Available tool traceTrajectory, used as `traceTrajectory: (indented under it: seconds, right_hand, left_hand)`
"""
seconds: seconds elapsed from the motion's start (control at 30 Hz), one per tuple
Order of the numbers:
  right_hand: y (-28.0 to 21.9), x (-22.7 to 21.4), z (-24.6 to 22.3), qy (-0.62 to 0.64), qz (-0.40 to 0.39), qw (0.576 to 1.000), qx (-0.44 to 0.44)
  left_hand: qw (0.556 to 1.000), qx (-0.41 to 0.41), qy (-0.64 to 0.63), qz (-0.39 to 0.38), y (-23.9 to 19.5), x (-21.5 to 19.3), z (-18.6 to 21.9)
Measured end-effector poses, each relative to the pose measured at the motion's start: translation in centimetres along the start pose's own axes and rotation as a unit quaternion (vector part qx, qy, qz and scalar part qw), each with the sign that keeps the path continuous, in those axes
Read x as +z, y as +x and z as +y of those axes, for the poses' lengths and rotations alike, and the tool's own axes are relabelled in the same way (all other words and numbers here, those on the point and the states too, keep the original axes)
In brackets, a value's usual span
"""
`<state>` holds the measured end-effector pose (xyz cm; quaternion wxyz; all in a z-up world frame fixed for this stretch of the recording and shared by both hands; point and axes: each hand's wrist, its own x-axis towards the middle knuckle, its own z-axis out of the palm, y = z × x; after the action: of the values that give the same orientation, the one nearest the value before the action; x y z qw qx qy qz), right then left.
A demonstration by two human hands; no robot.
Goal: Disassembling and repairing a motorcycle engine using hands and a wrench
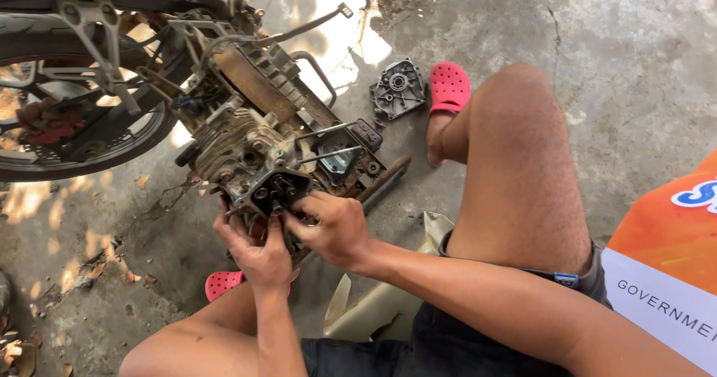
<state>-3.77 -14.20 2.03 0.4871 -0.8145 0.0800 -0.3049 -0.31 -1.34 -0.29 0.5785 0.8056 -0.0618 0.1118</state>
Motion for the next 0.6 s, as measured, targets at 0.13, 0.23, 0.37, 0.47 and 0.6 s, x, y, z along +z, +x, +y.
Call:
traceTrajectory:
  seconds: [0.13,0.23,0.37,0.47,0.6]
  right_hand:
    - [-1.3,0.1,0.1,0.016,0.003,1.0,-0.022]
    - [-1.4,-2.0,-1.5,0.009,-0.012,0.995,-0.098]
    - [-0.7,-6.0,-3.9,0.015,-0.088,0.973,-0.215]
    - [-1.0,-6.7,-3.7,-0.01,-0.109,0.959,-0.262]
    - [-1.1,-6.9,-3.3,-0.038,-0.164,0.939,-0.299]
  left_hand:
    - [1.0,-0.026,-0.018,-0.002,-0.3,0.0,0.5]
    - [0.997,-0.073,-0.008,0.022,-0.4,-0.4,0.9]
    - [0.976,-0.211,-0.046,0.009,-1.5,-2.2,1.2]
    - [0.882,-0.369,-0.27,-0.111,-2.3,-2.9,0.9]
    - [0.815,-0.408,-0.369,-0.182,-2.8,-2.7,1.0]
